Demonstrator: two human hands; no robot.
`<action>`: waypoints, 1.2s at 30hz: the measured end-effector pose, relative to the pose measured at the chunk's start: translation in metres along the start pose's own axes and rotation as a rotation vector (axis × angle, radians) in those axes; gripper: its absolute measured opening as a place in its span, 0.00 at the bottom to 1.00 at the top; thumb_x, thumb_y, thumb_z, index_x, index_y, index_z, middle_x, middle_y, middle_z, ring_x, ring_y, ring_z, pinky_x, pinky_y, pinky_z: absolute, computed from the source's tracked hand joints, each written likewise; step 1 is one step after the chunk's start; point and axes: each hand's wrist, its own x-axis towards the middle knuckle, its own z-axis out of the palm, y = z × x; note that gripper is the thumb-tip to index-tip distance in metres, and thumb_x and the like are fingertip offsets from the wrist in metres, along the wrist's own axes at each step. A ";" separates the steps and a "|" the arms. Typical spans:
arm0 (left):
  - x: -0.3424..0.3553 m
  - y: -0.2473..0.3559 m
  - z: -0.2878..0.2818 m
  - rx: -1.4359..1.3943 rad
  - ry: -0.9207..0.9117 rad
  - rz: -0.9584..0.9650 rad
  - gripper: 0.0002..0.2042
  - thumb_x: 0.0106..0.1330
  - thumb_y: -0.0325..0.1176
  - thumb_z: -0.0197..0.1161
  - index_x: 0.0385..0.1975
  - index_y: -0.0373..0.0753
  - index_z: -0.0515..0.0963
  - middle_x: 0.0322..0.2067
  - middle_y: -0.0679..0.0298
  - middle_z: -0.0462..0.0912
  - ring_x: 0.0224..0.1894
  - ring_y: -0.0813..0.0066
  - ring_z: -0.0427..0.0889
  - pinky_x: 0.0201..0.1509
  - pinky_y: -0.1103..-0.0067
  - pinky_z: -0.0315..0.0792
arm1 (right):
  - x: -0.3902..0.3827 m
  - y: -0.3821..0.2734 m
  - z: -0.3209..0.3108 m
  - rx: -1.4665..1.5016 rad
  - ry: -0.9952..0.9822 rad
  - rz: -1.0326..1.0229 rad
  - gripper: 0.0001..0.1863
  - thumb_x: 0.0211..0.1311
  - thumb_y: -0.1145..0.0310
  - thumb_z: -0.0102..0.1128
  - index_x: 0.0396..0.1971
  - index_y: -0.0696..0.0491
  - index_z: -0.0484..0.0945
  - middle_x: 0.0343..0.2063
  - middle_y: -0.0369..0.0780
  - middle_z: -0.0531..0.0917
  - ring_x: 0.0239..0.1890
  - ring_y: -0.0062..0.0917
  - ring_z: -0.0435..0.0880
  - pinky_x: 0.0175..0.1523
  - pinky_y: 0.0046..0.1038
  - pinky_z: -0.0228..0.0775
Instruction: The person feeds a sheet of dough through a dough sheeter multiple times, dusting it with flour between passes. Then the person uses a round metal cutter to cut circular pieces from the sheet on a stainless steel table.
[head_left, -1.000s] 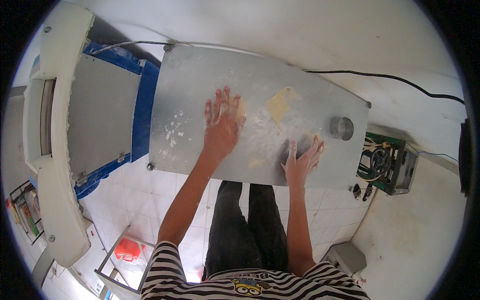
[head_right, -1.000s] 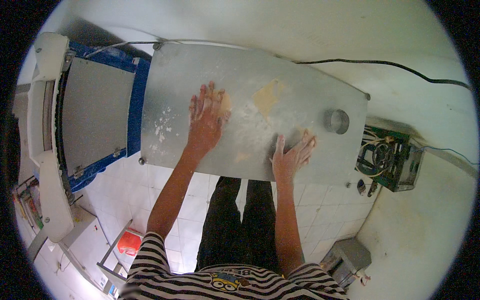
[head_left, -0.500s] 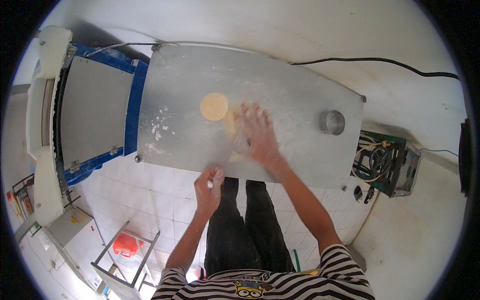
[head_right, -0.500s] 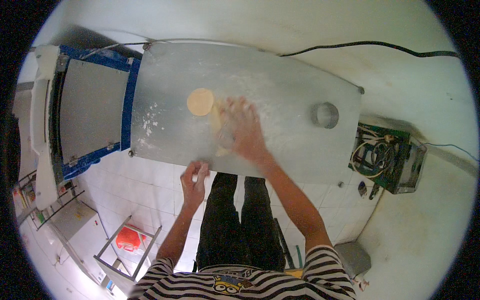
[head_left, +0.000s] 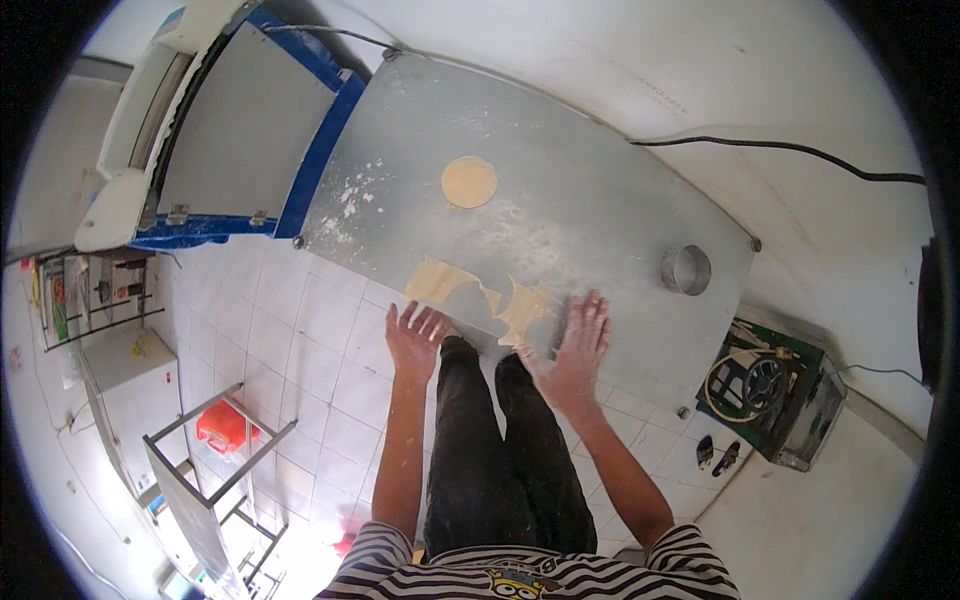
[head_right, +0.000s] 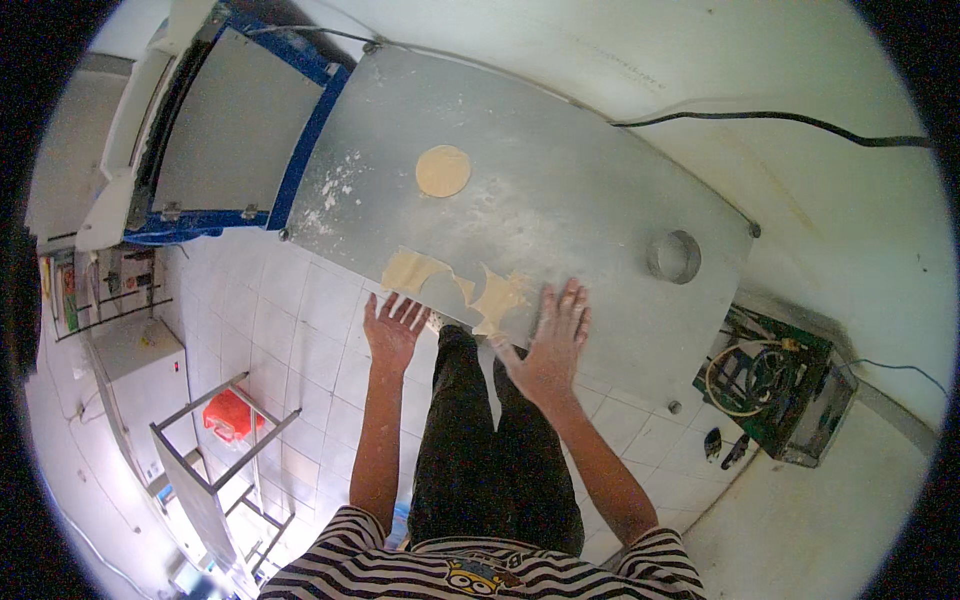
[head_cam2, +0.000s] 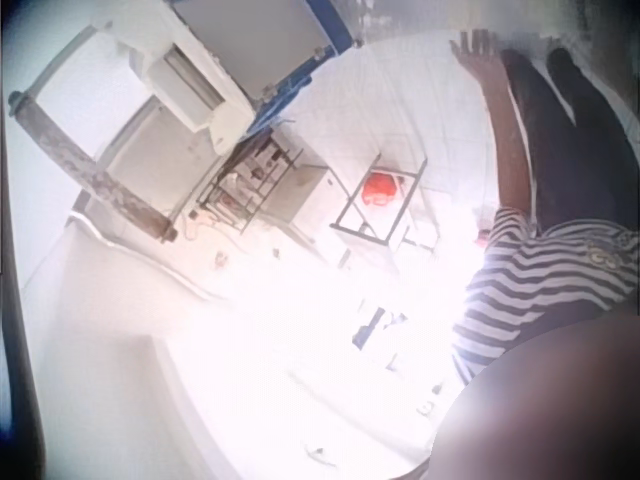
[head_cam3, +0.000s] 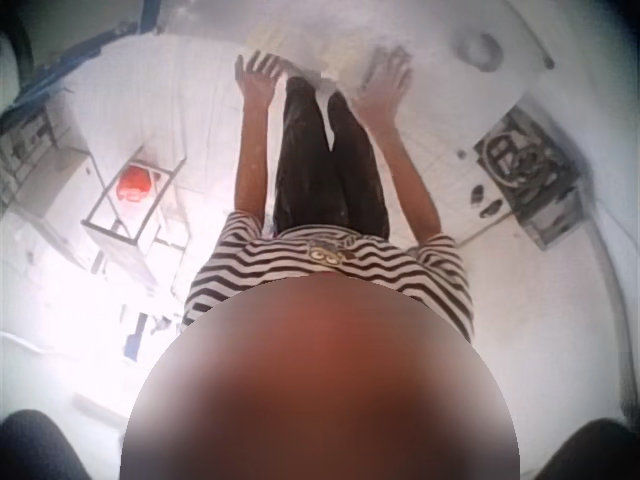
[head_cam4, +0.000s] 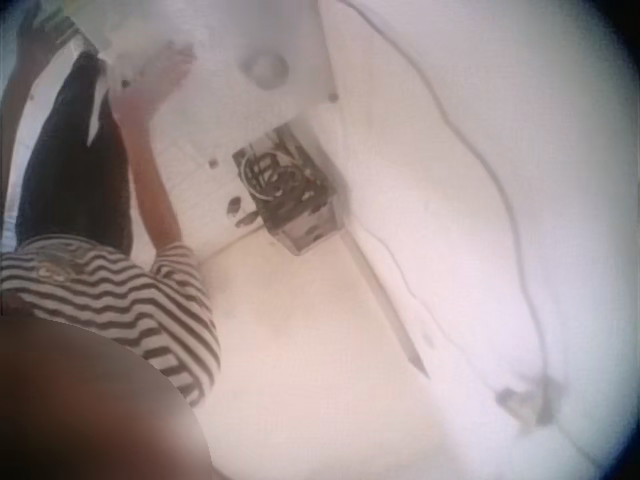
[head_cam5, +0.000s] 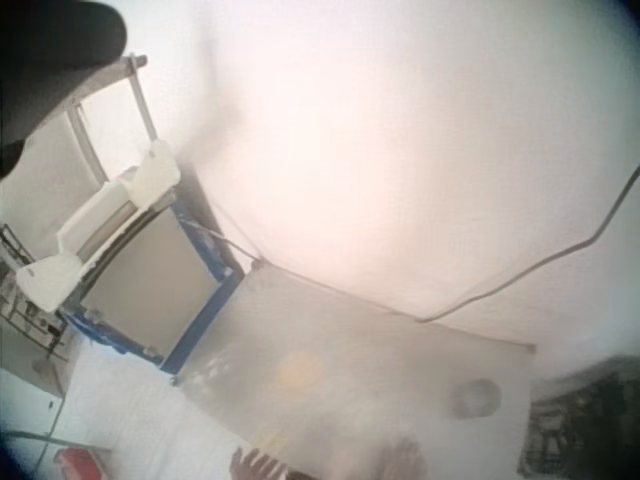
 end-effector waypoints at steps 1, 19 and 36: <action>0.001 0.003 0.002 -0.029 -0.011 0.046 0.35 0.75 0.61 0.56 0.67 0.35 0.64 0.63 0.50 0.69 0.67 0.51 0.71 0.71 0.53 0.70 | 0.001 -0.009 0.008 -0.049 -0.044 -0.033 0.56 0.63 0.38 0.67 0.78 0.61 0.54 0.80 0.61 0.45 0.83 0.56 0.39 0.82 0.59 0.30; 0.058 0.141 0.008 -0.304 -0.332 0.214 0.38 0.80 0.60 0.45 0.80 0.40 0.52 0.79 0.55 0.56 0.81 0.55 0.54 0.82 0.57 0.50 | 0.199 -0.213 0.151 0.055 -0.030 -0.621 0.55 0.68 0.32 0.55 0.80 0.60 0.52 0.80 0.58 0.51 0.83 0.53 0.46 0.84 0.50 0.37; 0.007 0.192 -0.125 -0.380 -0.379 -0.157 0.28 0.84 0.52 0.39 0.76 0.42 0.64 0.73 0.58 0.70 0.75 0.55 0.67 0.78 0.56 0.61 | -0.002 -0.318 0.268 0.418 -0.278 -0.328 0.24 0.78 0.65 0.50 0.69 0.52 0.74 0.75 0.48 0.68 0.80 0.47 0.60 0.81 0.51 0.45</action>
